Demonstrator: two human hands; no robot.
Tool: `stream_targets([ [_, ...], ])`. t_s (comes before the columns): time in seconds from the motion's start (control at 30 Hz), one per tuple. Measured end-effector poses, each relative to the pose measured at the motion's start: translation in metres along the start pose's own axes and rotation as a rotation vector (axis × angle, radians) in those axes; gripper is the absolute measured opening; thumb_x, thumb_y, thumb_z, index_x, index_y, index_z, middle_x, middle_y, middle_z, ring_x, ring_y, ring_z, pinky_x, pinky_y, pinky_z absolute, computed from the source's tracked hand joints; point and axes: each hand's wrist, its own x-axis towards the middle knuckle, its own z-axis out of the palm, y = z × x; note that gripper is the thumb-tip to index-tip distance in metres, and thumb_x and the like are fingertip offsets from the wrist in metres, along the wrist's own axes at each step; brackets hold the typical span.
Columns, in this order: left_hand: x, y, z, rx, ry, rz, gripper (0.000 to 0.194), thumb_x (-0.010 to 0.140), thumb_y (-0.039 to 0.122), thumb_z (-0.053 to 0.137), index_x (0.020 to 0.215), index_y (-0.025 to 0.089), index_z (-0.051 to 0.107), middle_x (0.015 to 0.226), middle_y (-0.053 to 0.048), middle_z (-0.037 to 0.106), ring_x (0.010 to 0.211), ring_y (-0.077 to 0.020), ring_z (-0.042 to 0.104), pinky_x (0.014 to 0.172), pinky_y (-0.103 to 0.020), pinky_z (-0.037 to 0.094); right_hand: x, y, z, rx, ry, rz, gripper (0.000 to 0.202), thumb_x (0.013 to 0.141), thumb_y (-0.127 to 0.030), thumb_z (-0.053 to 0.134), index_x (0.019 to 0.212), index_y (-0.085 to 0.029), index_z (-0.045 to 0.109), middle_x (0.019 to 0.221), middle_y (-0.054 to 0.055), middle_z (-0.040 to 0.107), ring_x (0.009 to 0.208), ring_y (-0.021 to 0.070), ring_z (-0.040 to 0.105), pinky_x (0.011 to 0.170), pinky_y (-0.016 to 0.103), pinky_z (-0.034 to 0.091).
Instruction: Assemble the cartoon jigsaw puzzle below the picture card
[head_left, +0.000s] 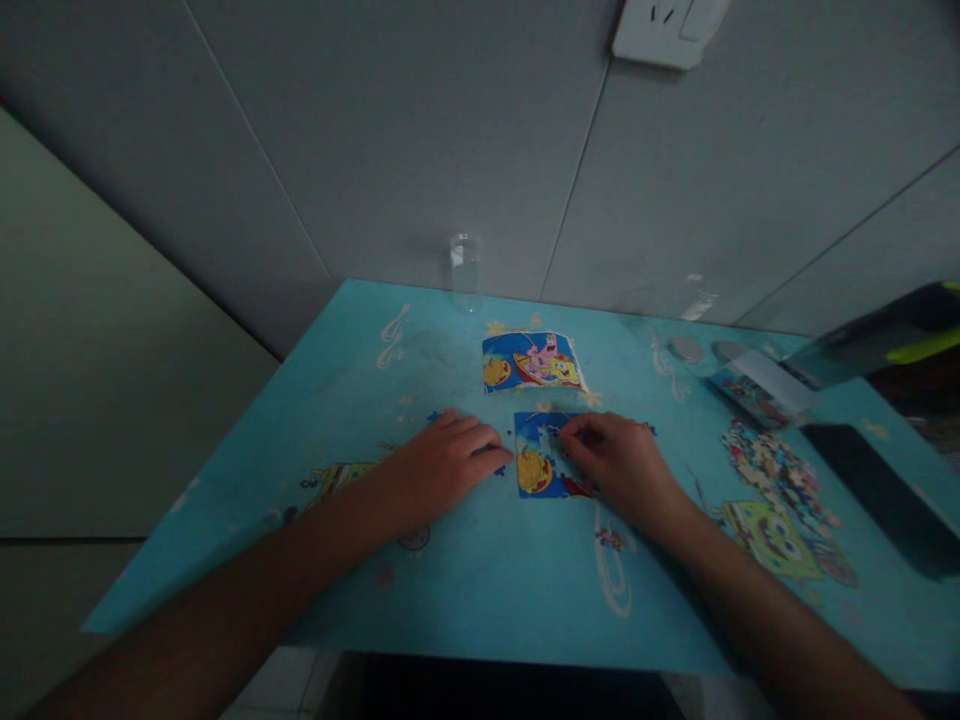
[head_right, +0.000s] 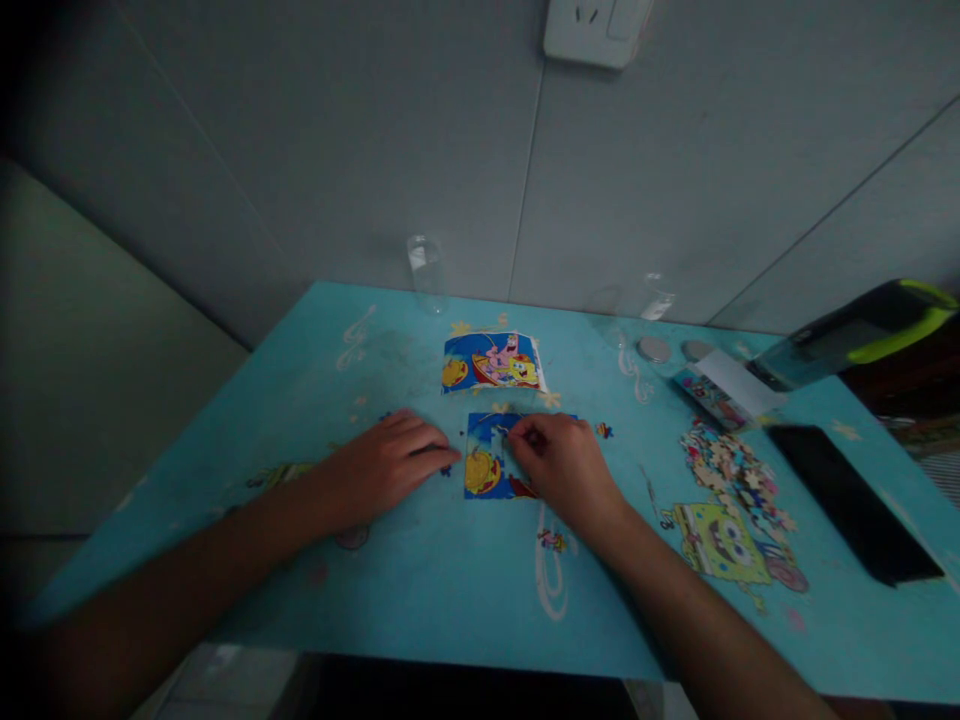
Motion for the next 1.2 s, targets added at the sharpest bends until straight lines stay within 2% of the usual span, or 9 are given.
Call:
stream_targets([
  [0.13, -0.001, -0.002, -0.006, 0.025, -0.015, -0.019, 0.028, 0.102, 0.021, 0.057, 0.129, 0.02, 0.063, 0.115, -0.007, 0.064, 0.107, -0.0226, 0.058, 0.096, -0.04, 0.047, -0.004, 0.002, 0.001, 0.103, -0.042, 0.035, 0.013, 0.092, -0.029, 0.064, 0.088, -0.022, 0.074, 0.073, -0.001, 0.073, 0.059, 0.0137, 0.063, 0.057, 0.027, 0.046],
  [0.23, -0.004, -0.007, -0.009, 0.054, 0.0, -0.044, 0.026, 0.103, 0.02, 0.056, 0.128, 0.021, 0.063, 0.114, -0.006, 0.065, 0.105, -0.0218, 0.059, 0.092, -0.039, 0.047, -0.01, -0.002, 0.004, 0.228, -0.125, 0.044, 0.012, 0.092, -0.029, 0.065, 0.089, -0.022, 0.074, 0.076, 0.0, 0.074, 0.061, 0.0143, 0.064, 0.056, 0.026, 0.047],
  [0.4, -0.011, -0.025, -0.016, 0.096, 0.093, -0.125, 0.026, 0.104, 0.018, 0.053, 0.127, 0.021, 0.064, 0.115, -0.007, 0.066, 0.103, -0.0218, 0.061, 0.088, -0.038, 0.046, -0.027, -0.02, 0.007, 0.222, -0.22, -0.122, 0.01, 0.091, -0.019, 0.067, 0.088, -0.023, 0.076, 0.082, 0.001, 0.075, 0.071, 0.015, 0.067, 0.068, 0.028, 0.049],
  [0.5, -0.014, -0.034, -0.023, 0.111, 0.111, -0.173, 0.026, 0.104, 0.02, 0.053, 0.126, 0.022, 0.065, 0.115, -0.007, 0.066, 0.103, -0.0218, 0.061, 0.088, -0.038, 0.046, -0.036, -0.028, 0.007, 0.209, -0.269, -0.223, 0.01, 0.092, -0.019, 0.068, 0.09, -0.024, 0.076, 0.085, 0.0, 0.075, 0.077, 0.0157, 0.068, 0.075, 0.03, 0.05],
  [0.7, -0.025, -0.054, -0.036, 0.268, 0.156, -0.344, 0.023, 0.102, 0.021, 0.055, 0.121, 0.021, 0.068, 0.113, -0.007, 0.068, 0.102, -0.0239, 0.061, 0.085, -0.039, 0.045, -0.044, -0.028, 0.012, 0.192, -0.357, -0.338, 0.01, 0.096, -0.021, 0.065, 0.094, -0.024, 0.074, 0.088, 0.0, 0.074, 0.083, 0.0165, 0.068, 0.081, 0.033, 0.048],
  [0.87, -0.04, -0.077, -0.04, 0.303, 0.142, -0.464, 0.021, 0.101, 0.021, 0.057, 0.118, 0.02, 0.069, 0.111, -0.007, 0.069, 0.103, -0.0256, 0.061, 0.087, -0.04, 0.045, -0.045, -0.025, 0.016, 0.133, -0.361, -0.383, 0.012, 0.099, -0.025, 0.062, 0.099, -0.025, 0.073, 0.09, 0.002, 0.072, 0.086, 0.0187, 0.066, 0.083, 0.037, 0.047],
  [0.97, -0.041, -0.081, -0.04, 0.233, 0.106, -0.441, 0.02, 0.102, 0.026, 0.057, 0.117, 0.021, 0.069, 0.111, -0.006, 0.069, 0.105, -0.0249, 0.061, 0.09, -0.04, 0.044, -0.045, -0.025, 0.016, 0.118, -0.361, -0.39, 0.012, 0.1, -0.024, 0.06, 0.1, -0.025, 0.072, 0.09, 0.002, 0.071, 0.086, 0.0188, 0.065, 0.082, 0.037, 0.047],
  [1.13, -0.035, -0.072, -0.036, 0.078, -0.004, -0.343, 0.026, 0.097, 0.046, 0.065, 0.111, 0.025, 0.072, 0.108, -0.003, 0.069, 0.103, -0.0233, 0.062, 0.09, -0.039, 0.043, -0.044, -0.026, 0.015, 0.105, -0.346, -0.404, 0.015, 0.103, -0.026, 0.056, 0.103, -0.024, 0.071, 0.092, 0.003, 0.07, 0.087, 0.0193, 0.064, 0.083, 0.038, 0.047],
  [1.2, -0.033, -0.069, -0.035, 0.045, -0.03, -0.332, 0.028, 0.095, 0.048, 0.067, 0.111, 0.026, 0.072, 0.107, -0.003, 0.069, 0.102, -0.0228, 0.062, 0.09, -0.038, 0.043, -0.045, -0.026, 0.014, 0.103, -0.335, -0.407, 0.016, 0.103, -0.027, 0.056, 0.104, -0.024, 0.071, 0.092, 0.003, 0.07, 0.087, 0.0194, 0.064, 0.083, 0.038, 0.047],
])
